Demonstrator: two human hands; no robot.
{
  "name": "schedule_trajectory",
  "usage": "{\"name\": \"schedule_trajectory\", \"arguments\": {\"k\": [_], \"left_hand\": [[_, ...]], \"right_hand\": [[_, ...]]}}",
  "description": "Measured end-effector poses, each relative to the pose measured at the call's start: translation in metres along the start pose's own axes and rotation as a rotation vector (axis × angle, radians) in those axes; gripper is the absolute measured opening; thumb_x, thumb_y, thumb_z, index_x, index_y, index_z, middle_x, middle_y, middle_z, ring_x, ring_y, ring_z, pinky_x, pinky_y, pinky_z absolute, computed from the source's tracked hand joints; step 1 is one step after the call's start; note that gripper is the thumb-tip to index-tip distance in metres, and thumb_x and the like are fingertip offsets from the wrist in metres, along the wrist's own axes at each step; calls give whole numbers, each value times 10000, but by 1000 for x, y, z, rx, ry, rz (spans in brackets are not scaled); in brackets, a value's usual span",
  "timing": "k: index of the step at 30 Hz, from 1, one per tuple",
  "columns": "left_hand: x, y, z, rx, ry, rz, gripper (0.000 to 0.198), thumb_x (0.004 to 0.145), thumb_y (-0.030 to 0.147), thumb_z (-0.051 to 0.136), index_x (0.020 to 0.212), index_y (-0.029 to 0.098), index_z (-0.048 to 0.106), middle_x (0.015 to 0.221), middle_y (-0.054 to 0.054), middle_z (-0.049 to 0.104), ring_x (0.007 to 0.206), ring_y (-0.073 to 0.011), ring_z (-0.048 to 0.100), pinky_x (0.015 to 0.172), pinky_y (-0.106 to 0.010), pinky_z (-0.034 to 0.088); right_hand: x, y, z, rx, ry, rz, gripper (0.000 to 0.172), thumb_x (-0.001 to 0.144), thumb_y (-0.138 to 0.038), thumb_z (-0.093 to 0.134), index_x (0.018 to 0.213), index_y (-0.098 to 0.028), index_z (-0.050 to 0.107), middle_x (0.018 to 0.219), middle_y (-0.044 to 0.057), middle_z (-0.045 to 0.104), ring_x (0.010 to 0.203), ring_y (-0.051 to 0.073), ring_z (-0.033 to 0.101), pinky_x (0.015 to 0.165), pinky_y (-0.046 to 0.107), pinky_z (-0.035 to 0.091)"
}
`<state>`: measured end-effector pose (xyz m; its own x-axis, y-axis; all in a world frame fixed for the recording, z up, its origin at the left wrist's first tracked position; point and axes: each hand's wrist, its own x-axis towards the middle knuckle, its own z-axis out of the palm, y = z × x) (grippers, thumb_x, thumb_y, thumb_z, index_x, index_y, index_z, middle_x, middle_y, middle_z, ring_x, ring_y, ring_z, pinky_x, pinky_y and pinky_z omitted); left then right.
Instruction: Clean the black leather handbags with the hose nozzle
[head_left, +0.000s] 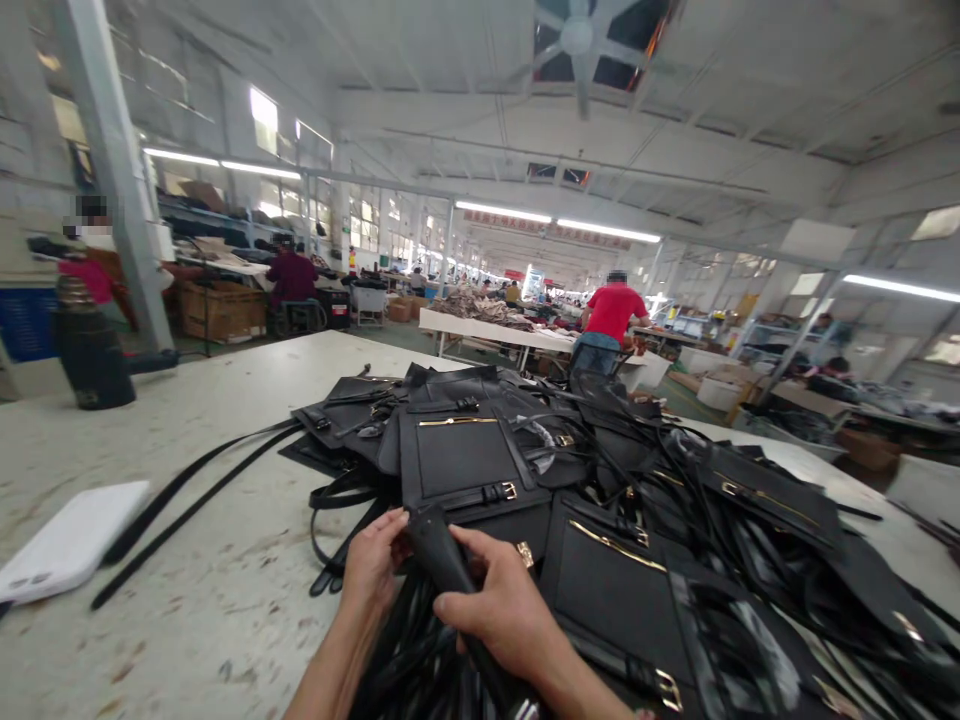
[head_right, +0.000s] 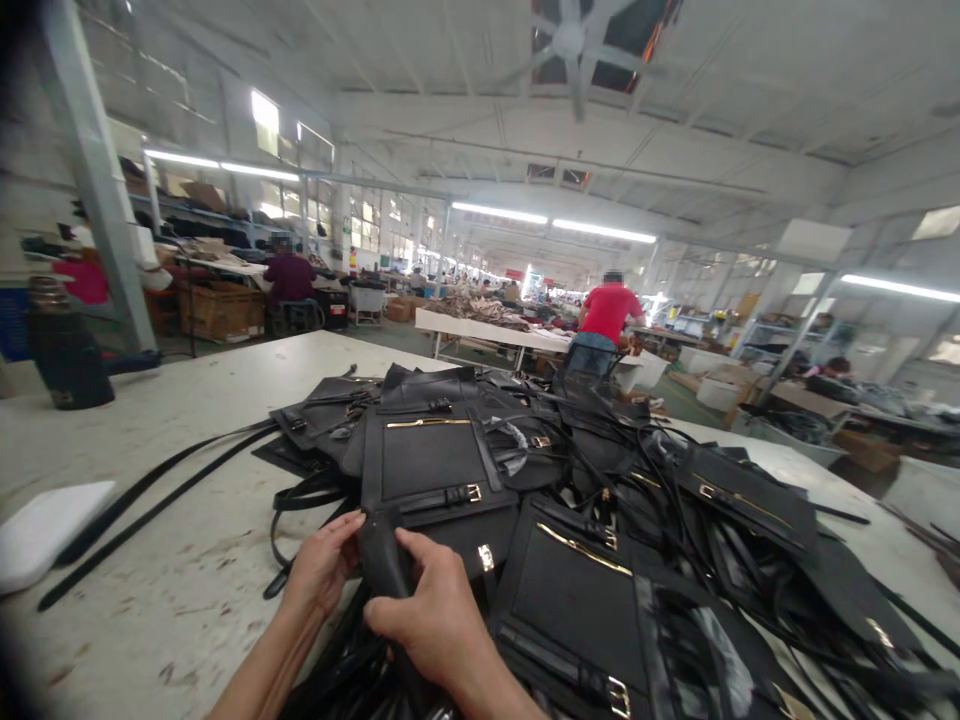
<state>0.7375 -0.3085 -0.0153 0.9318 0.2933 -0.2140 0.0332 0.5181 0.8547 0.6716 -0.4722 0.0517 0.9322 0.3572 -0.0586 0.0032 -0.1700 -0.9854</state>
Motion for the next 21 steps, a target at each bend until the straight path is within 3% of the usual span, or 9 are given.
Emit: {"name": "schedule_trajectory", "arguments": {"k": [3, 8, 14, 18, 21], "left_hand": [[3, 2, -2, 10, 3, -14, 239, 459, 215, 707, 664, 131, 617, 536, 6, 620, 449, -113, 536, 456, -214, 397], [1, -8, -4, 54, -24, -37, 263, 463, 168, 717, 707, 118, 634, 616, -18, 656, 503, -131, 575, 491, -233, 448], [7, -15, 5, 61, 72, -9, 188, 532, 87, 665, 713, 126, 631, 634, -3, 648, 497, -112, 565, 446, -205, 457], [13, -6, 6, 50, 125, 30, 113, 611, 91, 601, 710, 144, 618, 614, 21, 623, 498, -101, 554, 439, -201, 476], [6, -1, 12, -11, 30, 44, 107, 687, 151, 572, 782, 159, 620, 709, 6, 649, 598, -136, 598, 517, -282, 537]], "right_hand": [[6, 3, 2, -17, 33, -34, 595, 577, -211, 656, 1162, -175, 552, 686, -31, 603, 439, 83, 472, 407, 180, 414], [17, 2, -4, 130, 39, -4, 641, 587, -215, 646, 1208, -162, 496, 659, -25, 606, 364, 89, 485, 336, 189, 404], [14, -4, -18, 271, 122, -68, 602, 572, -175, 668, 1158, -169, 531, 600, -47, 584, 341, 76, 480, 306, 167, 396], [3, -1, -56, 359, 297, -51, 699, 592, -212, 673, 1243, -144, 425, 561, -51, 586, 325, 106, 506, 286, 192, 413], [5, 15, -96, 358, 429, -28, 694, 615, -254, 666, 1244, -128, 400, 485, -61, 569, 317, 126, 512, 292, 212, 431]]}}
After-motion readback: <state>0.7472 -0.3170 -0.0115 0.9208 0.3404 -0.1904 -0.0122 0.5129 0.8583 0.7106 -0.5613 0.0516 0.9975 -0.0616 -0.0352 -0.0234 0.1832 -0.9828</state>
